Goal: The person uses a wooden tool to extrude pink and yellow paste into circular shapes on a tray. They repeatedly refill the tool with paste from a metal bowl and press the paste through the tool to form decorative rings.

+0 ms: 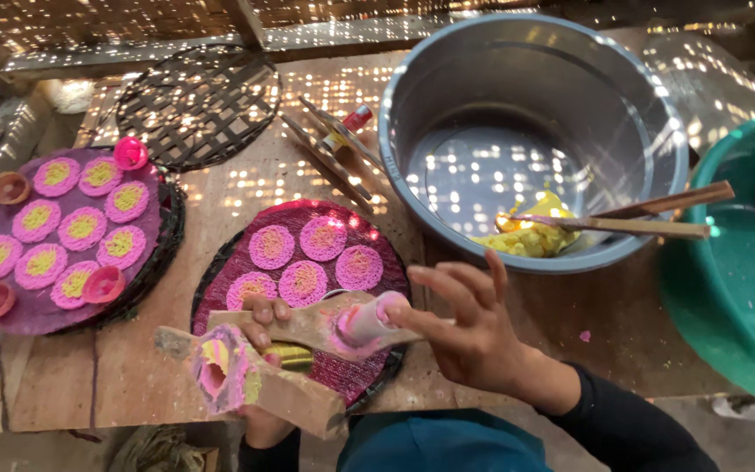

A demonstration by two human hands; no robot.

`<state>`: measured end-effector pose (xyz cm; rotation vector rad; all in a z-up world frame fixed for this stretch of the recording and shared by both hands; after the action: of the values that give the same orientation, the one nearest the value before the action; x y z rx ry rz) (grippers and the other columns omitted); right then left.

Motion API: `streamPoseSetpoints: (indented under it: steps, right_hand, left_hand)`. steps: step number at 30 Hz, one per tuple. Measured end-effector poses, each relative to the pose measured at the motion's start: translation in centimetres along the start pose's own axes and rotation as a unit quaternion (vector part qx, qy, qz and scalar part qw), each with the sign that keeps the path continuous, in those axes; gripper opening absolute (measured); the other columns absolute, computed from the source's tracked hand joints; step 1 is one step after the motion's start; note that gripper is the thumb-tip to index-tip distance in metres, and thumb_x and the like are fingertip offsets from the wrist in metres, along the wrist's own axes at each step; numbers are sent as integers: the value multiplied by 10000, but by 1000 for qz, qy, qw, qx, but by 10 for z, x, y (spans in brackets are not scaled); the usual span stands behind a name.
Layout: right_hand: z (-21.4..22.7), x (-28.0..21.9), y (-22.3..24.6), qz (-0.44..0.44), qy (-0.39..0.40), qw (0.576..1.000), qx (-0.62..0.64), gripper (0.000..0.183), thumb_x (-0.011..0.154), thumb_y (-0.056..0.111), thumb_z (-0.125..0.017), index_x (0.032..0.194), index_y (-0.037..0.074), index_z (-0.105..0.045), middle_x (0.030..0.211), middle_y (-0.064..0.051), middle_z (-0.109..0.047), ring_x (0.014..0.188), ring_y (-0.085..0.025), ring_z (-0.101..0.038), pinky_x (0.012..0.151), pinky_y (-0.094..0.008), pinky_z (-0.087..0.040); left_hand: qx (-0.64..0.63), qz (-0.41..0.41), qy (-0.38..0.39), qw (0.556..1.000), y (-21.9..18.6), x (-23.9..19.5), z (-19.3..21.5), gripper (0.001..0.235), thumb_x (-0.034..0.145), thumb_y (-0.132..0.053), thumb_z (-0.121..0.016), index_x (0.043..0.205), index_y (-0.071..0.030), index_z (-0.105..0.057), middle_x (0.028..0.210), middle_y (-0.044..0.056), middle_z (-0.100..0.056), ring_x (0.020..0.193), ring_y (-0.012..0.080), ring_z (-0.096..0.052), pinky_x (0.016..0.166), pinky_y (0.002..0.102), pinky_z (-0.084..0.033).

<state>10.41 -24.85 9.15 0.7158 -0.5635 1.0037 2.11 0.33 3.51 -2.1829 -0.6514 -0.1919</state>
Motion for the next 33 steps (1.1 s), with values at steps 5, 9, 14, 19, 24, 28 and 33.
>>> streamPoseSetpoints:
  steps: [5,9,14,19,24,28,33]
  right_hand:
    - [23,15,-8,-19,-2,999,36,493,836,37,-674,1267,273,-713,1413,-73,-564,1308,-291,-494,1269,-527,-131]
    - [48,42,-2,24,6,999,-34,463,881,81,-740,1307,262,-714,1448,-64,-565,1333,-252,-483,1279,-538,-125]
    - [140,71,-71,-53,18,997,-48,374,867,64,-672,1239,104,-665,1368,-178,-585,1277,-419,-510,1124,-515,-364]
    - [118,43,-192,-229,376,855,-273,297,927,359,-686,1045,98,-760,1070,-133,-712,967,-335,-675,839,-479,-536]
    - [52,-32,-244,-242,616,650,-373,398,857,512,-703,1013,151,-769,1120,-77,-689,1051,-271,-658,902,-432,-481]
    - [44,-42,-246,-105,554,710,-422,180,874,279,-676,940,178,-810,1048,-30,-752,1076,-238,-681,932,-424,-483]
    - [84,-24,-259,-248,585,708,-308,199,865,309,-653,975,213,-788,1083,-40,-744,972,-239,-723,728,-414,-574]
  left_hand:
    - [14,-32,48,998,0,24,-13,306,908,-76,-763,1088,-150,-527,1248,48,-399,1275,241,-421,1178,415,-389]
    - [29,-13,70,997,-2,32,-18,298,912,-77,-747,1113,-144,-538,1250,63,-421,1275,247,-438,1153,432,-412]
    - [-12,37,102,994,26,62,-30,300,917,-87,-694,1158,-115,-518,1271,92,-437,1275,264,-459,1150,435,-418]
    - [-105,152,113,976,81,96,-60,316,923,-98,-642,1203,-86,-498,1293,121,-453,1274,281,-481,1147,438,-424]
    - [-224,308,86,921,141,112,-93,343,928,-109,-589,1248,-57,-478,1314,149,-469,1274,297,-502,1144,442,-431]
    - [-305,408,57,858,181,123,-110,372,932,-117,-547,1285,-33,-462,1331,172,-482,1274,311,-519,1142,444,-436]
    - [-387,501,14,774,200,142,-110,414,938,-128,-494,1330,-4,-442,1353,201,-498,1273,328,-541,1140,448,-442]
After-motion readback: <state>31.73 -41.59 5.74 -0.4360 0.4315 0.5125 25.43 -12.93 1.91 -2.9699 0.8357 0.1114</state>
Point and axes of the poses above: each hand's wrist, its own x-axis towards the middle knuckle, its own z-axis out of the back of the hand, y = z × x, the point moved 3 cm from there along x, towards the middle knuckle
